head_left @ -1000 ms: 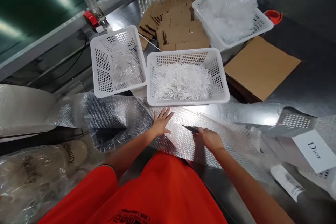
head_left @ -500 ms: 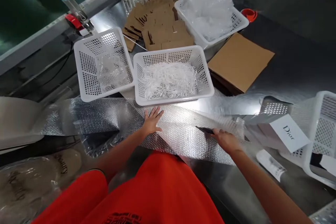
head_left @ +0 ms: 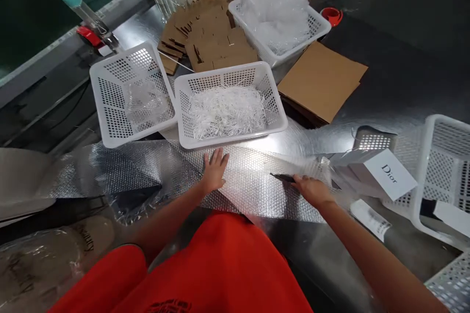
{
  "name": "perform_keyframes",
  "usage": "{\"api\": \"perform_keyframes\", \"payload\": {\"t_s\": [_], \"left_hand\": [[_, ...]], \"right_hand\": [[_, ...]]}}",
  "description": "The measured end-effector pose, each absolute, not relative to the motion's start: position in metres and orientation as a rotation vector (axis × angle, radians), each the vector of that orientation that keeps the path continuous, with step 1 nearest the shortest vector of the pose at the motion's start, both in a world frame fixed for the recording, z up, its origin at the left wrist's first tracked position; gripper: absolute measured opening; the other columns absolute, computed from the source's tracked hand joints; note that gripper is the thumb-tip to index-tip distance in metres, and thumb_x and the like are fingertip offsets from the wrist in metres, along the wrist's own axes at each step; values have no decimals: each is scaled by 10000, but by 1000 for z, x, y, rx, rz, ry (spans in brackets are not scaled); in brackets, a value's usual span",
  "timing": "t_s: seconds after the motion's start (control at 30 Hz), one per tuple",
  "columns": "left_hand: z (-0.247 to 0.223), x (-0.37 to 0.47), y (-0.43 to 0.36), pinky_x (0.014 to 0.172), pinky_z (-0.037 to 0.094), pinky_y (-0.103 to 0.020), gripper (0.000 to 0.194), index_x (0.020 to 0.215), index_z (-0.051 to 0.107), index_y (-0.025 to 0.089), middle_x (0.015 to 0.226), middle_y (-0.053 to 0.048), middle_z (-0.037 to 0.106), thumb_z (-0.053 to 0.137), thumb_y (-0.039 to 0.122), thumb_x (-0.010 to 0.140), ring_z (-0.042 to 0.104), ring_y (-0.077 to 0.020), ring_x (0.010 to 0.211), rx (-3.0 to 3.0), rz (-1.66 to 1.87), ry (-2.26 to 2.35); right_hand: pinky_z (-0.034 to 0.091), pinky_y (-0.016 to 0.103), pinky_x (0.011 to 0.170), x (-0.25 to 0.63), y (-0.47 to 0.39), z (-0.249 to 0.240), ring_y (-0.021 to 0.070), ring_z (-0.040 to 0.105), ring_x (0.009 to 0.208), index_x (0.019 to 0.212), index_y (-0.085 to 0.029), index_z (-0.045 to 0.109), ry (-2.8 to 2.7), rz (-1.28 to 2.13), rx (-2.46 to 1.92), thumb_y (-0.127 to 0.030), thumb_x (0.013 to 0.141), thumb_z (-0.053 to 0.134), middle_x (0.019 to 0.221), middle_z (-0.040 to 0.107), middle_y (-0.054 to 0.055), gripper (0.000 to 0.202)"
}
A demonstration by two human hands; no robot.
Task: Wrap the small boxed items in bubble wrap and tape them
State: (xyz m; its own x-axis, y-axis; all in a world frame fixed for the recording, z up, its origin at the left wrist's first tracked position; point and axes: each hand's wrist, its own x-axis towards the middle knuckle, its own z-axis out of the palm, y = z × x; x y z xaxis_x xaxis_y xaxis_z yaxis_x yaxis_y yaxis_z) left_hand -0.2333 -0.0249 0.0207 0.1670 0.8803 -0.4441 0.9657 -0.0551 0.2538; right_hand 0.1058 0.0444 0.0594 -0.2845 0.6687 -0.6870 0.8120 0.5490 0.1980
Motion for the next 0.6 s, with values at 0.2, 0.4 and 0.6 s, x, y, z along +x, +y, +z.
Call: {"api": "perform_keyframes", "payload": {"t_s": [0.2, 0.4, 0.6], "left_hand": [[9, -132, -14, 1164, -22, -732, 1062, 1602, 111, 231, 1668, -145, -2, 700, 569, 785, -56, -428, 1519, 1964, -146, 1620], [-19, -138, -20, 1076, -16, -828, 1121, 1581, 105, 383, 1677, -60, -10, 749, 650, 704, -92, -465, 1505, 1887, -217, 1637], [-20, -162, -30, 1073, -30, -821, 1103, 1579, 96, 385, 1675, -62, -21, 734, 655, 722, -67, -446, 1514, 1908, -233, 1646]], "right_hand": [[483, 336, 721, 106, 48, 59, 267, 702, 892, 1175, -165, 599, 2030, -271, 1197, -378, 1016, 400, 1022, 701, 165, 333], [493, 325, 728, 103, 47, 63, 266, 699, 933, 1180, -157, 596, 2020, -280, 1198, -377, 1016, 402, 1033, 699, 156, 336], [495, 310, 722, 93, 39, 67, 259, 711, 912, 1185, -155, 596, 2023, -276, 1218, -381, 1024, 361, 997, 705, 166, 363]]}}
